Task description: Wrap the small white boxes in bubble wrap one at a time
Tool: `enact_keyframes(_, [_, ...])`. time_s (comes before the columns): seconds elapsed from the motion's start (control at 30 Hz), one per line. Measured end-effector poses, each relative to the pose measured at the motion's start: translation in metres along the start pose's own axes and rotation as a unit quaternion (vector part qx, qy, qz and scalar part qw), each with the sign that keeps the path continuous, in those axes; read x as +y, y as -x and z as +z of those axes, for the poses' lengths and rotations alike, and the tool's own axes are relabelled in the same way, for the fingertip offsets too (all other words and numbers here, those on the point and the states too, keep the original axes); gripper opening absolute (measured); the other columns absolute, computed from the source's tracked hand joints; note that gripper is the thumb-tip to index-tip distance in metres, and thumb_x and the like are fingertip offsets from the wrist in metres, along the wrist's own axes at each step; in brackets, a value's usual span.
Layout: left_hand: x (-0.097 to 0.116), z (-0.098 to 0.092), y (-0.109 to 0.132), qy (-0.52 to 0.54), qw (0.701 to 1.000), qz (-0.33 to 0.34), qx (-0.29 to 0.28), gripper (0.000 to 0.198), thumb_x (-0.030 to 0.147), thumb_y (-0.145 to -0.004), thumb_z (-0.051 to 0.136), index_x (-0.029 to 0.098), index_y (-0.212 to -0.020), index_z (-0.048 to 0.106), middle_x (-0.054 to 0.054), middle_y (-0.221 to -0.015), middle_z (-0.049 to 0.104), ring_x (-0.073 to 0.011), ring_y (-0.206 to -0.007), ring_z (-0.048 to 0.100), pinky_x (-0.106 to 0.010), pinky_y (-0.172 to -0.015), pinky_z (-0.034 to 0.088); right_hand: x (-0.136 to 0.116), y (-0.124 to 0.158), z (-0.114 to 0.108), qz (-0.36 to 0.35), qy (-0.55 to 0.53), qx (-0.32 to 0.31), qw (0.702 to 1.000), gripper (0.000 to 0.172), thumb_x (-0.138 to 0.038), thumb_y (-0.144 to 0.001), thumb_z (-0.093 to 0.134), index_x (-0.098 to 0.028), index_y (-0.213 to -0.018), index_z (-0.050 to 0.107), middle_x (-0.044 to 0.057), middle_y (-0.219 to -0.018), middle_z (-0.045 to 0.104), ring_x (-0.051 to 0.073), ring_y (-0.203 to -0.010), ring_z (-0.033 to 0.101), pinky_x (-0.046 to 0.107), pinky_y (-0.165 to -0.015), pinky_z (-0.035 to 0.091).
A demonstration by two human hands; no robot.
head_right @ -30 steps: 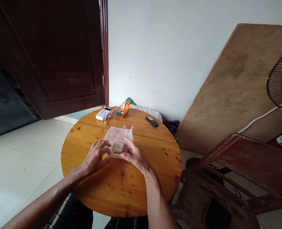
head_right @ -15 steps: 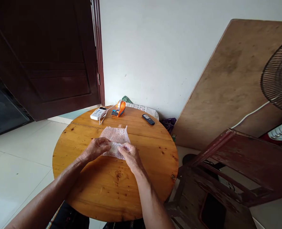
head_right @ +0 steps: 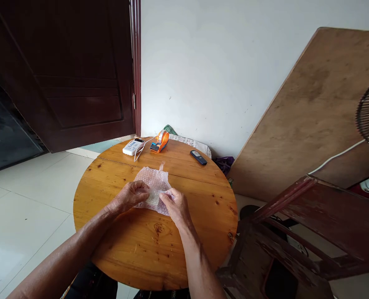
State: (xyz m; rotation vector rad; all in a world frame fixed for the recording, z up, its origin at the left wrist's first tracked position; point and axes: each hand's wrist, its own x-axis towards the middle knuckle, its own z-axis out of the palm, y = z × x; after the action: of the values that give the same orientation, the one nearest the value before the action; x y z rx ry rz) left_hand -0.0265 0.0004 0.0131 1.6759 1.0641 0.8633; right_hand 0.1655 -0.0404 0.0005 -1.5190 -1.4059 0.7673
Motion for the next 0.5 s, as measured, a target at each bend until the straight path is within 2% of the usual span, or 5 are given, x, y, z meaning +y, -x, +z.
enact_keyframes(0.13, [0.001, 0.0, -0.001, -0.002, 1.0, -0.006, 0.006, 0.026, 0.015, -0.068, 0.063, 0.015, -0.094, 0.063, 0.0, -0.082, 0.065, -0.0132, -0.074, 0.059, -0.022, -0.068, 0.046, 0.001, -0.001, -0.002, -0.031, 0.097, 0.044, 0.994, 0.033, -0.048, -0.077, 0.062, -0.021, -0.062, 0.052, -0.003, -0.057, 0.051, 0.013, -0.055, 0.046, 0.025, -0.054, 0.035])
enact_keyframes(0.23, [0.005, 0.001, -0.001, -0.022, 0.999, -0.024, 0.001, 0.025, 0.013, -0.069, 0.061, 0.014, -0.095, 0.065, 0.001, -0.078, 0.064, -0.0127, -0.071, 0.058, -0.022, -0.066, 0.046, -0.002, 0.001, -0.005, -0.067, 0.183, 0.094, 0.976, 0.021, -0.043, -0.08, 0.062, -0.022, -0.082, 0.061, 0.001, -0.072, 0.064, 0.018, -0.063, 0.056, 0.028, -0.06, 0.04])
enact_keyframes(0.37, [0.01, 0.001, 0.0, -0.041, 0.999, -0.031, -0.001, 0.025, 0.01, -0.071, 0.059, 0.013, -0.095, 0.066, -0.001, -0.081, 0.067, -0.0138, -0.074, 0.06, -0.023, -0.068, 0.047, -0.02, 0.01, -0.009, -0.218, 0.276, 0.163, 0.922, 0.018, -0.028, -0.09, 0.052, -0.021, -0.1, 0.065, 0.01, -0.098, 0.069, 0.024, -0.088, 0.062, 0.036, -0.079, 0.046])
enact_keyframes(0.43, [0.01, 0.002, 0.0, -0.04, 0.999, -0.025, -0.002, 0.027, 0.009, -0.071, 0.059, 0.013, -0.097, 0.066, -0.002, -0.085, 0.069, -0.0145, -0.077, 0.062, -0.023, -0.07, 0.049, -0.033, 0.018, -0.007, -0.287, 0.306, 0.152, 0.895, 0.021, -0.022, -0.094, 0.046, -0.02, -0.097, 0.067, 0.011, -0.1, 0.069, 0.024, -0.092, 0.061, 0.037, -0.085, 0.046])
enact_keyframes(0.5, [0.01, 0.003, -0.001, -0.036, 0.999, -0.012, 0.0, 0.028, 0.01, -0.071, 0.06, 0.013, -0.098, 0.067, -0.003, -0.088, 0.071, -0.016, -0.082, 0.064, -0.025, -0.075, 0.051, -0.045, 0.026, 0.0, -0.322, 0.326, 0.091, 0.884, 0.025, -0.017, -0.096, 0.043, -0.021, -0.096, 0.068, 0.01, -0.097, 0.07, 0.023, -0.09, 0.062, 0.036, -0.084, 0.046])
